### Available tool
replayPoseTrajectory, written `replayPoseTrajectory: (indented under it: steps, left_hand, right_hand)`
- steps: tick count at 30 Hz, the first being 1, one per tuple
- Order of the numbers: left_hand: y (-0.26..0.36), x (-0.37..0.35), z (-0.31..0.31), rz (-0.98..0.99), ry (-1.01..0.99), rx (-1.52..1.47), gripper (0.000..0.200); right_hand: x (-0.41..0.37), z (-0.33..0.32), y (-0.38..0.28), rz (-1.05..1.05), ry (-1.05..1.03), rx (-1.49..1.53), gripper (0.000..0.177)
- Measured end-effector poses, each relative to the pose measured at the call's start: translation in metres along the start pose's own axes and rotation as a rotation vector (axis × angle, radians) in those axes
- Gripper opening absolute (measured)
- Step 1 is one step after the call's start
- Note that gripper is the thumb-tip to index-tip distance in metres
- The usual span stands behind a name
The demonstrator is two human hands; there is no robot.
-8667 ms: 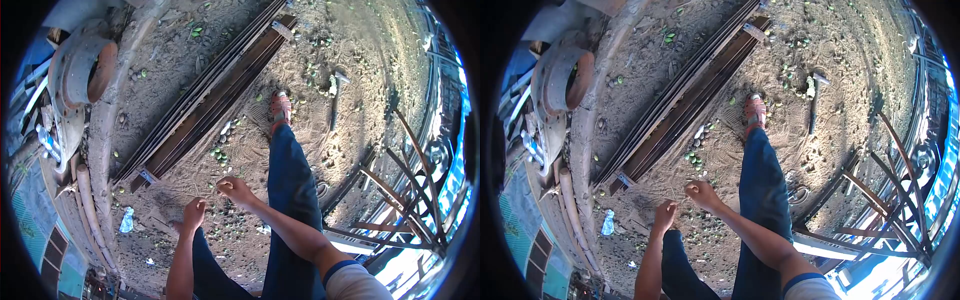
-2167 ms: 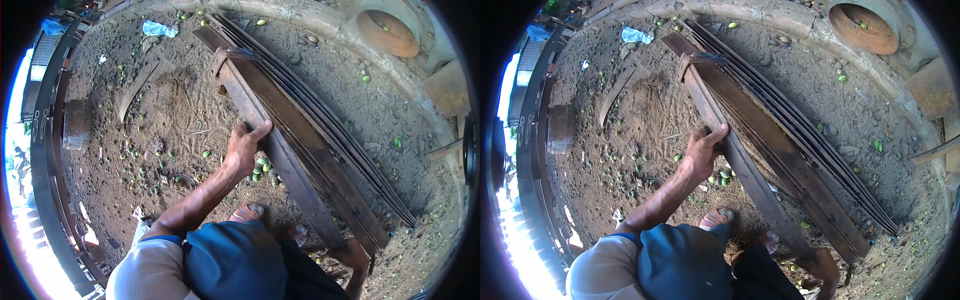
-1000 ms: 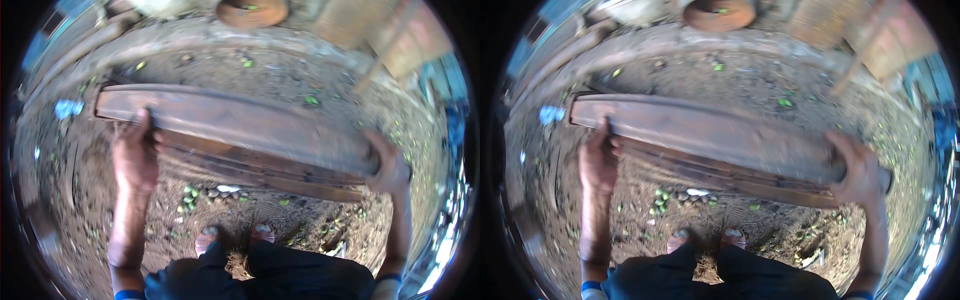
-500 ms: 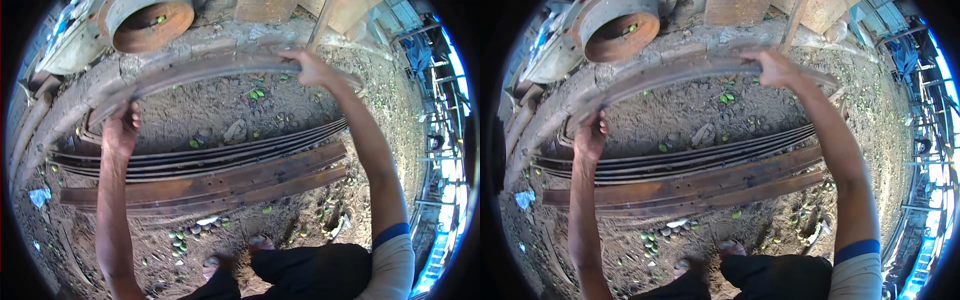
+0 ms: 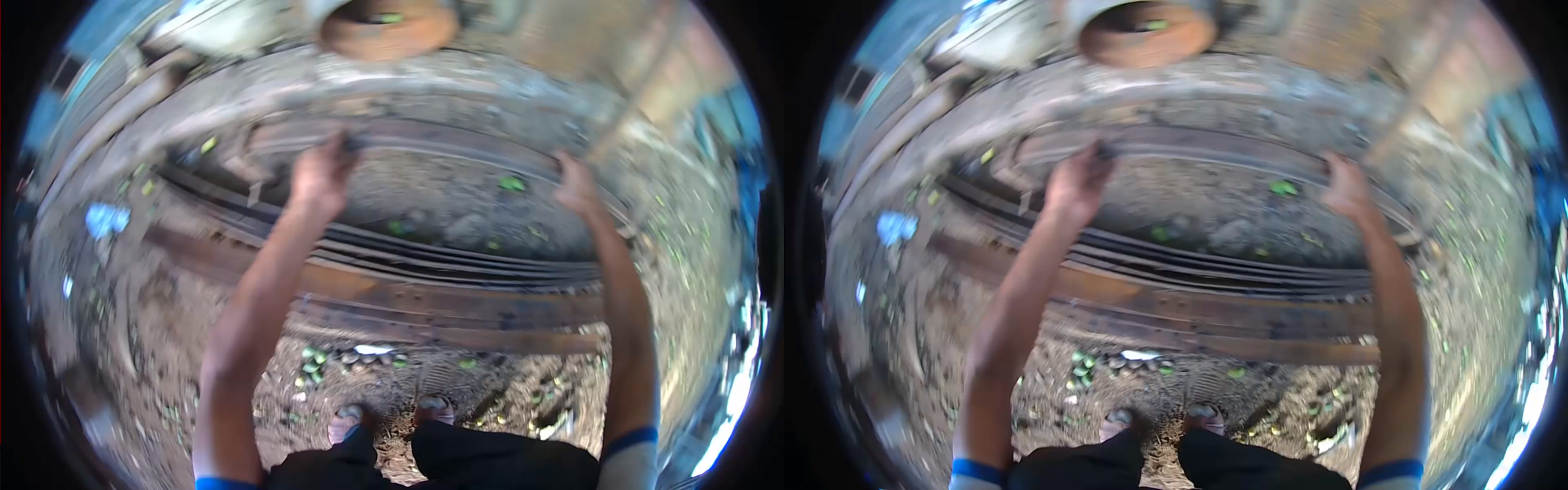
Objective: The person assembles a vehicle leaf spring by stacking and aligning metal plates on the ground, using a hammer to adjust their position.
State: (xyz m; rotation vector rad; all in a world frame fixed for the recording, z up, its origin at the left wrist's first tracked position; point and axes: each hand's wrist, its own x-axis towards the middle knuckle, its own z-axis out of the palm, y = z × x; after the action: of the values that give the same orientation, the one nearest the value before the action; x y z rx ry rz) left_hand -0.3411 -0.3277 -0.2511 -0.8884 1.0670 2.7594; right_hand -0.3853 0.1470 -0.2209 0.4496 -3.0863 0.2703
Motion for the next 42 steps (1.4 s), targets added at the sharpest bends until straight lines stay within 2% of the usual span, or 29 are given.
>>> replayPoseTrajectory:
  steps: [3, 4, 6, 8, 10, 12, 14, 16, 17, 19, 20, 21, 23, 25, 29, 30, 31, 33, 35, 37, 38, 39, 41, 42]
  left_hand:
    - [0.011, -0.023, 0.018, 0.052, -0.054, -0.051, 0.018]
    - [0.022, -0.027, 0.017, 0.061, -0.017, -0.032, 0.018]
    - [0.034, -0.028, 0.026, 0.153, -0.234, 0.039, 0.016]
    - [0.044, -0.036, 0.034, 0.172, -0.223, 0.008, 0.018]
    - [0.046, -0.035, 0.037, 0.179, -0.197, -0.059, 0.022]
    - [0.033, -0.021, 0.017, 0.115, -0.202, -0.006, 0.027]
    - [0.017, -0.01, -0.002, 0.04, -0.222, 0.042, 0.03]
    - [0.003, -0.004, -0.015, -0.064, -0.236, 0.252, 0.039]
    - [-0.004, -0.005, -0.012, -0.075, -0.248, 0.25, 0.039]
    - [-0.008, -0.018, -0.022, -0.046, -0.237, 0.36, 0.044]
    - [-0.006, -0.03, -0.013, -0.021, -0.125, 0.411, 0.044]
    - [-0.006, -0.033, -0.018, -0.005, -0.1, 0.407, 0.044]
    - [-0.004, -0.032, -0.022, 0.066, -0.239, 0.223, 0.04]
    - [-0.001, -0.043, -0.022, 0.026, -0.229, 0.167, 0.041]
    - [-0.001, -0.046, -0.013, 0.014, -0.233, 0.182, 0.046]
    - [0.003, -0.044, -0.009, 0.037, -0.267, 0.204, 0.048]
    - [0.006, -0.043, -0.006, 0.043, -0.267, 0.198, 0.048]
    - [0.011, -0.044, 0.002, 0.067, -0.253, 0.389, 0.05]
    - [0.007, -0.068, 0.005, 0.073, -0.252, 0.468, 0.048]
    - [-0.003, -0.096, -0.005, 0.037, -0.332, 0.721, 0.043]
    - [-0.008, -0.11, -0.013, -0.022, -0.342, 0.785, 0.039]
    - [-0.014, -0.121, -0.026, -0.033, -0.414, 0.849, 0.036]
    - [-0.023, -0.146, -0.055, -0.079, -0.462, 0.9, 0.034]
    - [-0.026, -0.157, -0.07, -0.088, -0.488, 0.949, 0.034]
  right_hand:
    - [-0.006, -0.003, 0.011, 0.057, 0.02, 0.041, 0.063]
    - [-0.005, -0.013, -0.008, 0.063, 0.072, 0.052, 0.062]
    - [-0.008, -0.05, -0.03, 0.09, 0.103, 0.057, 0.06]
    - [0.01, -0.059, -0.028, 0.095, 0.104, 0.063, 0.059]
    - [0.023, -0.067, -0.016, -0.146, 0.347, -0.021, 0.062]
    - [0.035, -0.075, -0.03, -0.033, 0.22, 0.058, 0.064]
    - [0.054, -0.042, -0.011, -0.119, 0.176, 0.004, 0.067]
    - [0.043, -0.004, -0.023, -0.06, 0.248, -0.126, 0.071]
    - [0.039, 0.006, -0.026, -0.032, 0.315, -0.239, 0.075]
    - [0.031, 0.012, -0.018, -0.016, 0.302, -0.214, 0.078]
    - [0.038, 0.016, -0.02, 0.001, 0.306, -0.179, 0.08]
    - [0.041, 0.016, -0.021, -0.024, 0.304, -0.163, 0.08]
    - [0.043, 0.0, -0.019, -0.036, 0.179, -0.035, 0.082]
    - [0.035, -0.002, -0.019, 0.027, 0.146, 0.073, 0.08]
    - [0.045, 0.015, 0.012, -0.085, 0.202, 0.075, 0.079]
    - [0.05, 0.013, 0.01, 0.002, 0.152, 0.025, 0.079]
    - [0.055, 0.013, 0.005, -0.005, 0.154, 0.022, 0.079]
    - [0.064, 0.015, -0.007, 0.163, 0.193, -0.114, 0.077]
    - [0.056, 0.025, -0.009, 0.165, 0.261, -0.173, 0.075]
    - [0.035, 0.033, -0.014, 0.22, 0.314, -0.138, 0.074]
    - [0.026, 0.04, -0.011, 0.153, 0.411, -0.143, 0.075]
    - [0.025, 0.041, -0.005, 0.165, 0.414, -0.15, 0.075]
    - [0.037, 0.037, 0.012, 0.104, 0.288, -0.032, 0.075]
    - [0.047, 0.035, 0.02, 0.138, 0.176, -0.016, 0.082]
